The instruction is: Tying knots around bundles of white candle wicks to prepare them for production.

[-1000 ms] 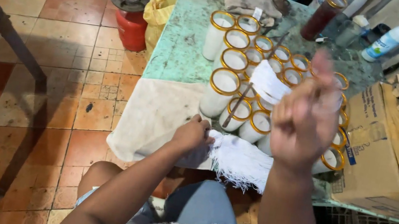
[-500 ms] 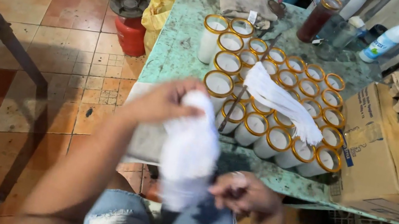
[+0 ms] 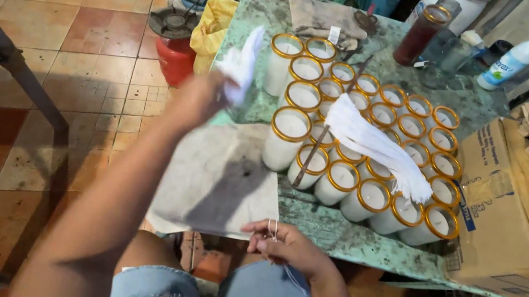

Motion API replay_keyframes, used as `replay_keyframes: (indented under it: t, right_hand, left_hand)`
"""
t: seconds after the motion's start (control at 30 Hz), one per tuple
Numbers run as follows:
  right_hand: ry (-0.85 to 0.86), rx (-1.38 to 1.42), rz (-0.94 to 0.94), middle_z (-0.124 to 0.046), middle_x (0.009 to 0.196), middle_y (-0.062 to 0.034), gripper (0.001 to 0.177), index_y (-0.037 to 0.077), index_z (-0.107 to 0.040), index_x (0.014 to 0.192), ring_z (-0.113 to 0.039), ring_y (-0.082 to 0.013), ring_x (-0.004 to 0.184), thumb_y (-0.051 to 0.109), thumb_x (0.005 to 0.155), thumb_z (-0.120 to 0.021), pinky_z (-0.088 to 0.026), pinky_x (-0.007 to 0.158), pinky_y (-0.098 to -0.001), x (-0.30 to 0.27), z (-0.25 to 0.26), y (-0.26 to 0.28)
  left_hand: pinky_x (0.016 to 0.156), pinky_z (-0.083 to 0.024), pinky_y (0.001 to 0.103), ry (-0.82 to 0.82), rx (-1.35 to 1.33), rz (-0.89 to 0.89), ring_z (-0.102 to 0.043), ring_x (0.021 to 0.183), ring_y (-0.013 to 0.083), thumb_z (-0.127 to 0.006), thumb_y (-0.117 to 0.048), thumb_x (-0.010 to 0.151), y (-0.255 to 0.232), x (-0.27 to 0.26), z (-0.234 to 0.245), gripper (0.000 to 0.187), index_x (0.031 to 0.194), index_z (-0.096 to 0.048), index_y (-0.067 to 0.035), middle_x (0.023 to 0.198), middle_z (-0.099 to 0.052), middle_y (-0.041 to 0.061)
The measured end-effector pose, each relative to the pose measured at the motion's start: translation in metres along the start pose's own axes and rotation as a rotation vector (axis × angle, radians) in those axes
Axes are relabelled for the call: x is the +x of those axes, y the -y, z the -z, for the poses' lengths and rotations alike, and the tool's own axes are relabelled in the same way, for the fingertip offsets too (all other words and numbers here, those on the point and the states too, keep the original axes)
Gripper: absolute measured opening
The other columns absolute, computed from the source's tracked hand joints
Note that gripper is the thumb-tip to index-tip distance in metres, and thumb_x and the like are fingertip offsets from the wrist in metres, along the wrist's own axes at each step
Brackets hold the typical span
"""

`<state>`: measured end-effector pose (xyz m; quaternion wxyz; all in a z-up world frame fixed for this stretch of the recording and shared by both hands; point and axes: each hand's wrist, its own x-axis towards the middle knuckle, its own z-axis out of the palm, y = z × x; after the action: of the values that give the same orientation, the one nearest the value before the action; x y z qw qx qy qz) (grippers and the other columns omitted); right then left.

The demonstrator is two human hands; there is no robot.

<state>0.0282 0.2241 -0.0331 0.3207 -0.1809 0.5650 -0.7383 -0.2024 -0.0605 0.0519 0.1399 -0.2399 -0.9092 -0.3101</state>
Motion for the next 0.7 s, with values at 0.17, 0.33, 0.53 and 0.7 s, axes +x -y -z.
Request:
replay_keyframes:
  t: [0.17,0.33,0.53,0.7]
  right_hand:
    - [-0.205,0.014,-0.062,-0.071,0.093,-0.0161,0.04,-0.002,-0.06,0.132,-0.058,-0.0098,0.057,0.014,0.097,-0.067,-0.038,0.038,-0.0147,0.028,0.007,-0.009]
    - [-0.369,-0.086,0.012,-0.057,0.056,-0.0127,0.039,0.002,-0.063,0.133,-0.041,-0.0139,0.031,0.013,0.096,-0.07,-0.028,0.028,-0.0208,0.079,0.028,-0.031]
    - [-0.643,-0.325,0.145,-0.065,0.08,-0.0068,0.028,0.005,-0.076,0.116,-0.065,-0.0125,0.057,0.012,0.089,-0.078,-0.057,0.05,-0.0234,0.16,0.059,-0.074]
    - [-0.785,-0.509,0.205,-0.073,0.079,-0.006,0.023,0.011,-0.079,0.111,-0.067,-0.0141,0.051,0.015,0.089,-0.077,-0.055,0.046,-0.0236,0.154,0.043,-0.076]
  left_hand:
    - [0.086,-0.056,0.042,0.145,-0.161,0.127,-0.072,0.095,0.0314,-0.075,-0.013,0.084,0.03,-0.075,-0.081,0.015,0.098,-0.075,-0.017,0.092,-0.074,0.008]
    - [0.088,-0.057,0.039,-0.02,-0.314,0.472,-0.073,0.099,0.0295,-0.071,-0.015,0.091,0.041,-0.132,-0.104,0.013,0.101,-0.077,-0.021,0.099,-0.076,0.008]
    - [0.091,-0.057,0.04,-0.008,-0.232,0.459,-0.07,0.102,0.0274,-0.072,-0.016,0.091,0.027,-0.132,-0.106,0.011,0.101,-0.075,-0.02,0.102,-0.071,0.004]
    - [0.086,-0.059,0.041,0.089,-0.1,0.532,-0.071,0.101,0.029,-0.069,-0.02,0.093,0.023,-0.112,-0.105,0.013,0.105,-0.075,-0.019,0.105,-0.069,0.006]
